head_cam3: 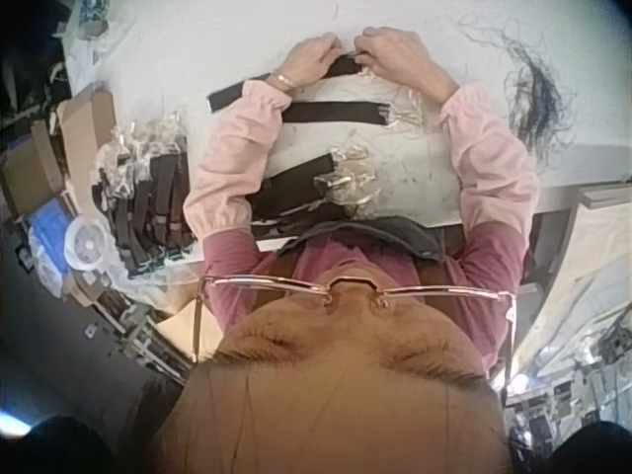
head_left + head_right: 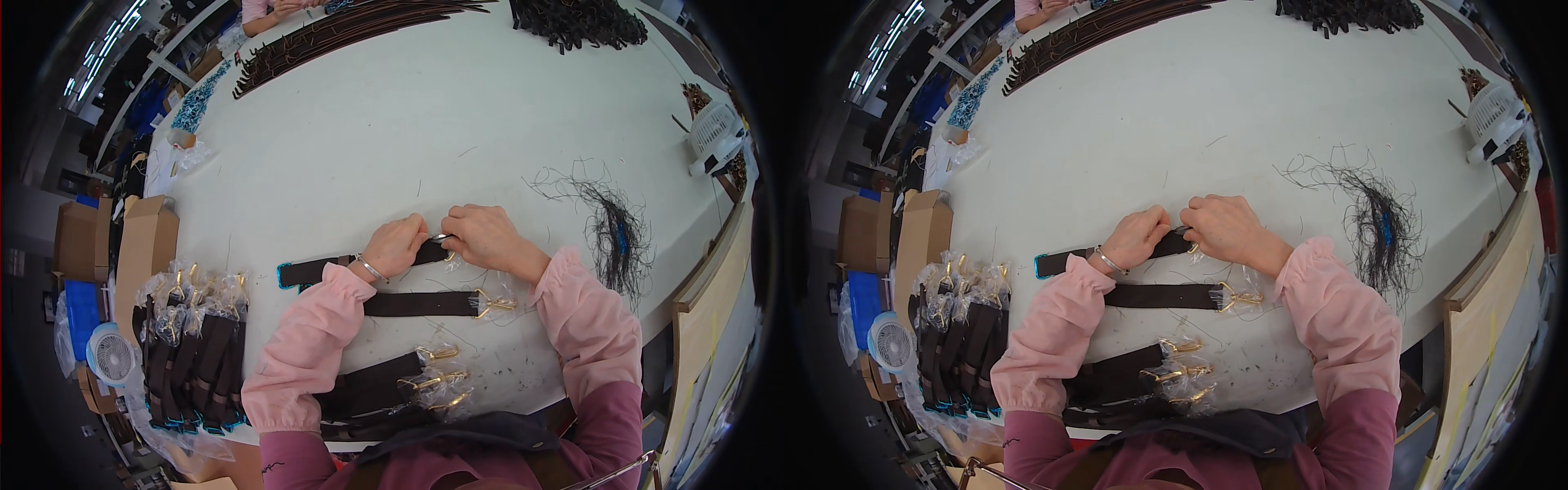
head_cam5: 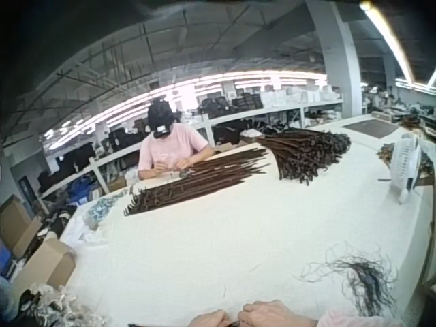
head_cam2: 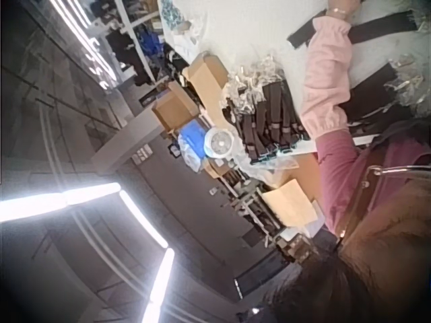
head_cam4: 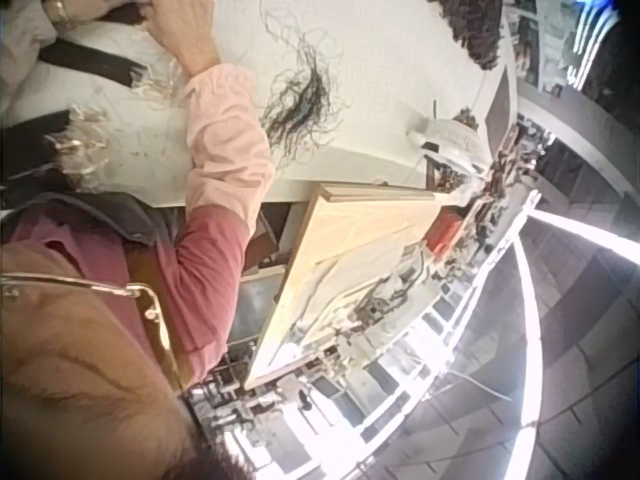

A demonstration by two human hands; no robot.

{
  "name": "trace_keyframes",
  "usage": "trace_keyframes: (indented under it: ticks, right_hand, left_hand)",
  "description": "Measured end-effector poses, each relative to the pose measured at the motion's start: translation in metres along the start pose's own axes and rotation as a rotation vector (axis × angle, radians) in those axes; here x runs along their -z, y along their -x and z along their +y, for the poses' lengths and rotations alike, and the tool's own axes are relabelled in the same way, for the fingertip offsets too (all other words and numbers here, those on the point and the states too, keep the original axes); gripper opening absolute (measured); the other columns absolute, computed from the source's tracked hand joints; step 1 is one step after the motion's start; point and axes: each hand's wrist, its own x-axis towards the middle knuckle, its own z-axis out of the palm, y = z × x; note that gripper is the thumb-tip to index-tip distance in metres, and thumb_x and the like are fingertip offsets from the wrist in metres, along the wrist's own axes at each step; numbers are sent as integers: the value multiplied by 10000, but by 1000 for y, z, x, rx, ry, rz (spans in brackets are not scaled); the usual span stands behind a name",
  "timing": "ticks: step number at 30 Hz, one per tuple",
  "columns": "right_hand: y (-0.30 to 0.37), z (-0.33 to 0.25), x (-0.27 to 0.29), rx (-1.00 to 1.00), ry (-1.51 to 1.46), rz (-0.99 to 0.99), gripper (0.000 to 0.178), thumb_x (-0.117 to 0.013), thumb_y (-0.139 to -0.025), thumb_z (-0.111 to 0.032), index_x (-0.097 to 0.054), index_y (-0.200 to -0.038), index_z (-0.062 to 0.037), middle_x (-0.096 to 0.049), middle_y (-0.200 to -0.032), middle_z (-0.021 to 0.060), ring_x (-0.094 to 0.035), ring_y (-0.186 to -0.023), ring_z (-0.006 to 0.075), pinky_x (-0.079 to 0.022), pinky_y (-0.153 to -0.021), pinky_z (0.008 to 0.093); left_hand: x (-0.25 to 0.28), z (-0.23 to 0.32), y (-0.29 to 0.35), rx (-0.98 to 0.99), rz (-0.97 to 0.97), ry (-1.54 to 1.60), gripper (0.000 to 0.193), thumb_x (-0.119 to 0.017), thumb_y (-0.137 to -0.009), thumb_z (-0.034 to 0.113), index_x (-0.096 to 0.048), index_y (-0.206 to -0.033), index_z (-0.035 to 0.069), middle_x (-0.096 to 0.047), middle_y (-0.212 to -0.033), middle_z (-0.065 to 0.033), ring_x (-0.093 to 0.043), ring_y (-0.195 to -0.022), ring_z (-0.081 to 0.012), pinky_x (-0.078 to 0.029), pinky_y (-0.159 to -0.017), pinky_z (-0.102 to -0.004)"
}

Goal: The person uses pliers to attach gold-colored metal hooks to the ends of black fabric straps. They work on multiple straps sequentially, securing the hardware and trimming excess material. The finished straps are placed on the table alongside other completed units.

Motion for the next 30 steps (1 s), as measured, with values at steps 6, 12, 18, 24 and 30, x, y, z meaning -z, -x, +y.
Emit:
trace_keyframes:
  ticks: [6,12,18,24,30]
  right_hand:
    - [1,2,-1,18,-14,-8,146,-622,-773,-210,-578,-796,-74,-551,-791,40,-564,-792,233,-446,-630,380]
    - [3,4,-3,48,-8,14,146,-618,-778,-214,-572,-800,-78,-545,-798,31,-557,-800,223,-444,-625,376]
    - [3,5,-4,56,-5,18,144,-598,-797,-224,-555,-781,-87,-542,-821,32,-567,-820,219,-463,-636,376]
    - [2,6,-5,73,7,13,139,-599,-796,-219,-553,-777,-89,-539,-815,31,-569,-821,217,-463,-632,377]
    - [1,5,-6,74,0,27,132,-609,-787,-206,-563,-796,-83,-542,-801,26,-558,-809,214,-446,-621,375]
  left_hand:
    - [-1,2,0,27,12,-15,136,-488,-868,170,-487,-865,35,-578,-724,-162,-546,-701,-362,-405,-623,-441]
    - [-3,2,1,33,33,-20,136,-491,-869,168,-491,-866,32,-576,-711,-155,-548,-688,-351,-404,-614,-431]
    - [-2,3,1,34,30,-25,135,-490,-870,172,-491,-869,37,-575,-710,-151,-548,-687,-349,-406,-614,-427]
    - [-1,4,0,53,2,-43,137,-484,-871,188,-488,-872,51,-594,-750,-146,-560,-727,-353,-415,-637,-444]
    - [-1,4,1,56,1,-38,138,-482,-870,195,-492,-872,58,-605,-769,-143,-567,-739,-355,-421,-644,-452]
